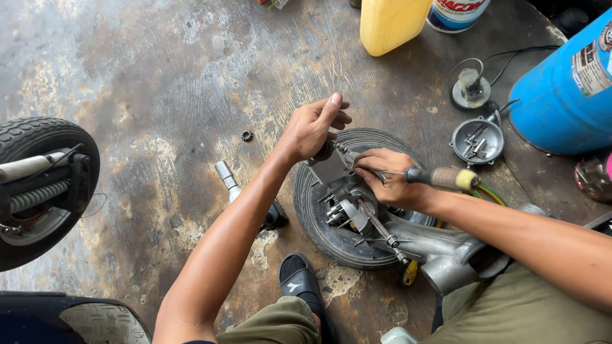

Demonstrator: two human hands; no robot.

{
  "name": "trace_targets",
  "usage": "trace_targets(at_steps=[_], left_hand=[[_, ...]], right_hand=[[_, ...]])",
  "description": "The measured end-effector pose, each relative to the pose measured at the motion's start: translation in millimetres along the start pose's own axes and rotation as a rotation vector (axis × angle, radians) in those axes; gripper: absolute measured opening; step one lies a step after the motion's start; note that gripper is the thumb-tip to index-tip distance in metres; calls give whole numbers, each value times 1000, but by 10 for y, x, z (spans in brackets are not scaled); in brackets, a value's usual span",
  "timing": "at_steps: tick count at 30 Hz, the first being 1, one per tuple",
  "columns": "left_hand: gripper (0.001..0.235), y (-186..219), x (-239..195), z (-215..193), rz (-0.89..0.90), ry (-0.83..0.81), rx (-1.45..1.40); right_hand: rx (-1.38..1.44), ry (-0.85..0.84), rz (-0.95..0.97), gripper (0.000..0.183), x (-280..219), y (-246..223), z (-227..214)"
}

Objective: The person sits on the workshop floor working on a scooter engine and transmission assembly resting on a tire. They reposition the metal casing, scrape at its surface with a yellow utility knife, and use a screwdriver to work on fasteners and components on the assembly.

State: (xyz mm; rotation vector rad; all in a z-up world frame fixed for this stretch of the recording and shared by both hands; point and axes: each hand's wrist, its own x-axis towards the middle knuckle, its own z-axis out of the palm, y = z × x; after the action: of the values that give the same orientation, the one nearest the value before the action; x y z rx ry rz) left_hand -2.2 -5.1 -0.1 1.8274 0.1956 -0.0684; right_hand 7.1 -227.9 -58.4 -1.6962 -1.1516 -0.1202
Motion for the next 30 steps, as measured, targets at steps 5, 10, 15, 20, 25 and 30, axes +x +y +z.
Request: trace_targets(at_steps=[5,10,15,20,25,30], left_hand=[[61,30,8,-28,-23,-7,60],[60,-1,57,-36,-26,-14,150],[63,-1,3,-26,-29,-24,144],[63,-4,28,-26,-22,-16,143],[63,-10,11,-24,-23,-25,157],[64,-14,24,-23,-10,-35,155]], right_hand=[[-25,-23,-40,7,79,-48,9],[-146,-105,-141,3,172,-86,-22],[-50,-68,-5,7,28,3,-31],[-61,-70,-16,6,88,-34,-33],[-126,-95,-57,6,114,-38,-5],[-132,-130,-59,2,133,-84,-30]])
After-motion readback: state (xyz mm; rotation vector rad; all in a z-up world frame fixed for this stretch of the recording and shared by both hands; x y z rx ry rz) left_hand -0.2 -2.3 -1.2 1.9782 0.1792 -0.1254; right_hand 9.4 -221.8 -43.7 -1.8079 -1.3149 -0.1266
